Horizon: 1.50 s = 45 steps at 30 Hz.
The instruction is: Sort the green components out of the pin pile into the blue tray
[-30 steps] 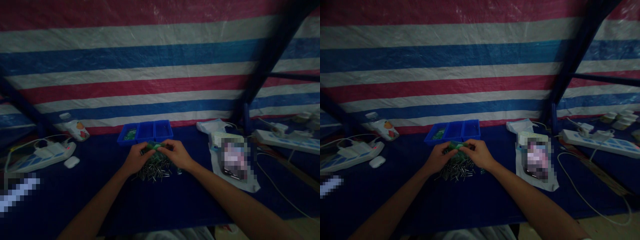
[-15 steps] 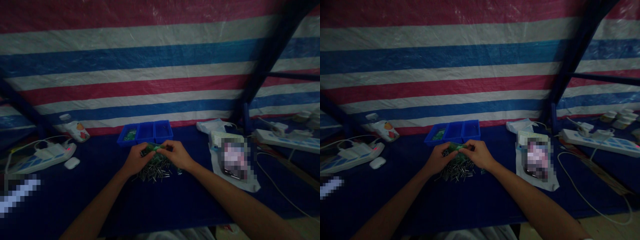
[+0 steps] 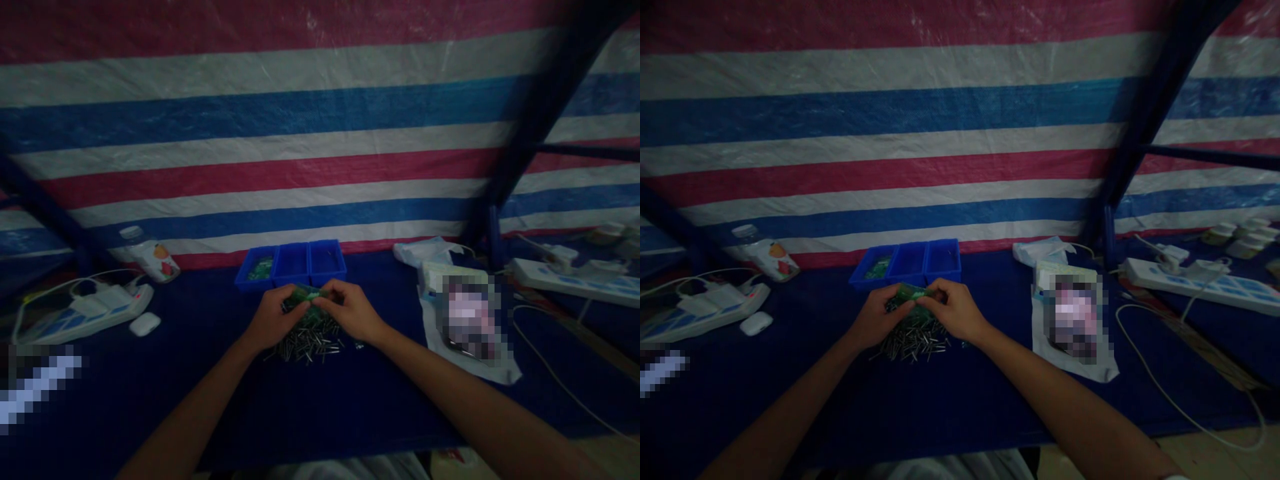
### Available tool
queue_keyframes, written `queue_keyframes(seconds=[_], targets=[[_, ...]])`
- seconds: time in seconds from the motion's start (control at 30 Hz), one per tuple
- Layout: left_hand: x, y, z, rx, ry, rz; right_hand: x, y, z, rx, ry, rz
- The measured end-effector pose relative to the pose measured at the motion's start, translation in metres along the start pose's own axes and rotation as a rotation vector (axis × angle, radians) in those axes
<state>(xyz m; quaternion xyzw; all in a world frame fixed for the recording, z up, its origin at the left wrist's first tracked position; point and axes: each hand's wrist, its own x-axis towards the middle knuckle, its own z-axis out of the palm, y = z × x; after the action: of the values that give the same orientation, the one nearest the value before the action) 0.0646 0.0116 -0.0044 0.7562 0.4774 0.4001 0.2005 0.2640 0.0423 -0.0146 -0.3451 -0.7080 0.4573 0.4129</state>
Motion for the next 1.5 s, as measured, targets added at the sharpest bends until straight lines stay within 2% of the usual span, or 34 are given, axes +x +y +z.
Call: queue_keyframes(seconds=[0.67, 1.13, 1.5], targets=[[0.0011, 0.0022, 0.0007, 0.062, 0.045, 0.044, -0.0009, -0.0031, 0.0018, 0.017, -0.022, 0.023], [0.0005, 0.0012, 0.0017, 0.120, 0.072, 0.155, -0.0029, -0.0060, 0.0003, -0.021, -0.001, -0.024], [0.0004, 0.0021, 0.0022, 0.016, 0.042, 0.150, -0.0041, -0.0092, 0.0005, -0.027, -0.009, -0.036]])
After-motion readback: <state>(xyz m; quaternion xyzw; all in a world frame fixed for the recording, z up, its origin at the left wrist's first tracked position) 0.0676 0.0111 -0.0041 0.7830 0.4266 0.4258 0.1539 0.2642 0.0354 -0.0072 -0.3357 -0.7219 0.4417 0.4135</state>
